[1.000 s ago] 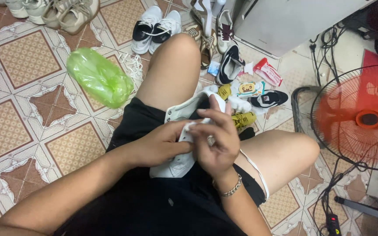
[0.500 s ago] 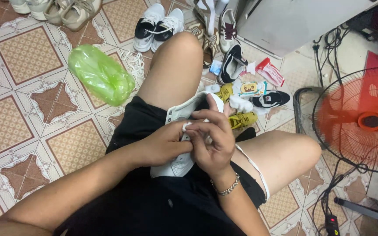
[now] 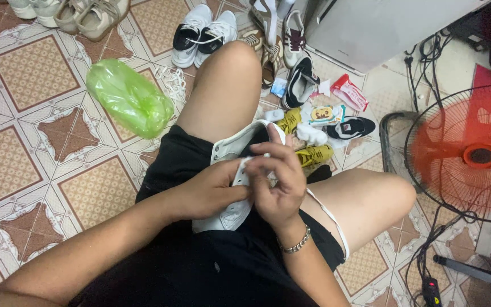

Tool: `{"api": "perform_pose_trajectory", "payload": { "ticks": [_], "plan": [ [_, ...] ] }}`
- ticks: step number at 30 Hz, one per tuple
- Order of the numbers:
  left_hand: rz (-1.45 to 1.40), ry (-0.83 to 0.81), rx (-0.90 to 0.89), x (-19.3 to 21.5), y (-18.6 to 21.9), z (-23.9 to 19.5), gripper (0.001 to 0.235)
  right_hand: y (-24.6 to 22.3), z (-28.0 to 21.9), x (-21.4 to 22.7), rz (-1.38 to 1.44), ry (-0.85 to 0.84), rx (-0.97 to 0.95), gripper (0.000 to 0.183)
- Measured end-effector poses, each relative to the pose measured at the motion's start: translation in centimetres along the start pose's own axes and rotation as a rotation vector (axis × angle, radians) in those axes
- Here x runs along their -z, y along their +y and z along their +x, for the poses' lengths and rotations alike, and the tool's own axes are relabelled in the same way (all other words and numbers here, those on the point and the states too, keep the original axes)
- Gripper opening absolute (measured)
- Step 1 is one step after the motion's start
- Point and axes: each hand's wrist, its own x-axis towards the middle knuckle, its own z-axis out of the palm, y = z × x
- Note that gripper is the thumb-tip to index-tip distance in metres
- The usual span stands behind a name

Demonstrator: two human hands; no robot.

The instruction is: The person sits on the floor and cleans a white sneaker using a white cloth. They wipe the upper, toe, and sides of the shoe, then thread and tie the laces.

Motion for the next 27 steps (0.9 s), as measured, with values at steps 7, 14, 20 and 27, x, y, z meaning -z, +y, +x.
{"api": "perform_pose_trajectory", "payload": {
  "ticks": [7, 14, 20, 27],
  "plan": [
    [-0.199, -0.017, 0.11, 0.7, 0.7, -0.6, 0.063, 3.1, -0.1, 2.5, -0.16, 0.037, 0.09, 0.007],
    [-0.294, -0.139, 0.061, 1.5, 2.3, -1.2, 0.065, 1.7, 0.7, 4.5, 0.599, 0.37, -0.215, 0.009],
    [0.104, -0.003, -0.048, -0.1, 5.7, -0.2, 0.063, 1.0, 0.2, 4.8, 0.203, 0.15, -0.133, 0.007],
    [-0.115, -0.018, -0.058, -0.6, 2.7, 1.1, 0.07, 1.2, 1.3, 5.6, 0.164, 0.155, -0.205, 0.007]
  ]
}}
